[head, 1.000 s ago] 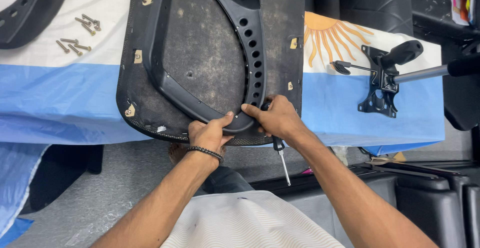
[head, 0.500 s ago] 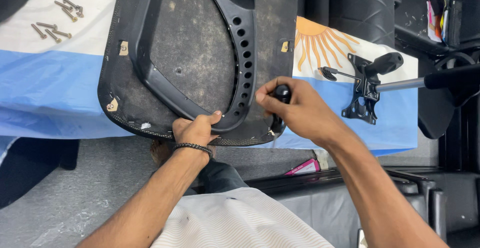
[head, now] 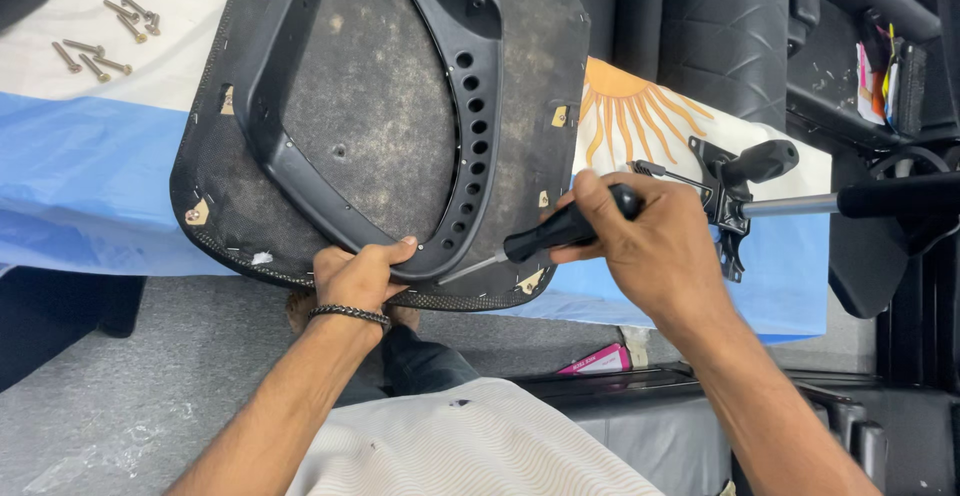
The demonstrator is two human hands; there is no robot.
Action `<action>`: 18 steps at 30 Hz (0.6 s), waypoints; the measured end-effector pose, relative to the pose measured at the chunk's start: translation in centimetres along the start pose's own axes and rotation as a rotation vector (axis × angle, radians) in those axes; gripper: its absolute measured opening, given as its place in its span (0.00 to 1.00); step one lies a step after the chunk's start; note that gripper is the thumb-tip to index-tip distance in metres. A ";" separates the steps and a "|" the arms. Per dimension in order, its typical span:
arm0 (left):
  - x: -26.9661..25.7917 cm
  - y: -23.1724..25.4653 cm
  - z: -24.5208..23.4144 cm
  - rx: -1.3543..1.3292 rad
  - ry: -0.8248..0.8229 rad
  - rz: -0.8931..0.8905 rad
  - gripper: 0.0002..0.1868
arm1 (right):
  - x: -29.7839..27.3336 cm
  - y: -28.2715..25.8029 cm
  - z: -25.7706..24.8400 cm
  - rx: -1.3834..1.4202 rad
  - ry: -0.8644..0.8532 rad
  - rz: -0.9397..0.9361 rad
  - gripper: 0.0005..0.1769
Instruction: The person attaches a black plastic frame to a chair seat using a screwdriver and several screws. They align the frame, insert screws into the holes, and tighten them one by one to secure the frame to the seat.
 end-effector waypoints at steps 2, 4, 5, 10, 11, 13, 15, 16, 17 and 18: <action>-0.2 0.1 0.1 -0.015 -0.006 0.025 0.13 | 0.1 0.1 0.6 -0.014 -0.050 -0.011 0.18; -0.3 0.2 0.3 -0.077 -0.008 0.061 0.10 | 0.1 0.0 1.2 -0.057 -0.096 -0.034 0.15; -0.3 0.4 0.4 -0.121 -0.010 0.087 0.08 | 0.1 -0.1 1.4 -0.084 -0.113 -0.048 0.15; -0.6 0.7 0.3 -0.096 0.047 0.031 0.09 | 0.5 -0.7 0.7 -0.161 -0.224 -0.107 0.13; -0.8 0.6 0.2 -0.044 0.069 -0.001 0.11 | 0.6 -0.8 0.5 -0.143 -0.234 -0.123 0.13; -0.9 0.6 0.2 -0.016 0.084 -0.020 0.12 | 0.7 -1.5 0.6 -0.169 -0.258 -0.227 0.13; -1.0 0.8 0.3 -0.060 0.072 0.008 0.11 | 0.3 -2.6 1.2 -0.255 -0.289 -0.402 0.13; -0.9 0.9 0.2 -0.078 0.068 0.018 0.10 | 0.3 -2.8 1.3 -0.286 -0.299 -0.382 0.13; -0.9 0.8 0.2 -0.101 0.065 0.026 0.10 | 0.3 -3.0 1.5 -0.320 -0.313 -0.362 0.13; -0.8 0.8 0.2 -0.124 0.062 0.033 0.09 | 0.3 -3.4 1.7 -0.354 -0.327 -0.342 0.13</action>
Point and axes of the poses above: each hand's wrist, its own x-axis towards the middle knuckle, its own z-axis out of the palm, y = z × x, the point moved 6 cm from there along x, towards the middle knuckle, and after that the axes turned 9 degrees about x, right-handed, at the moved point
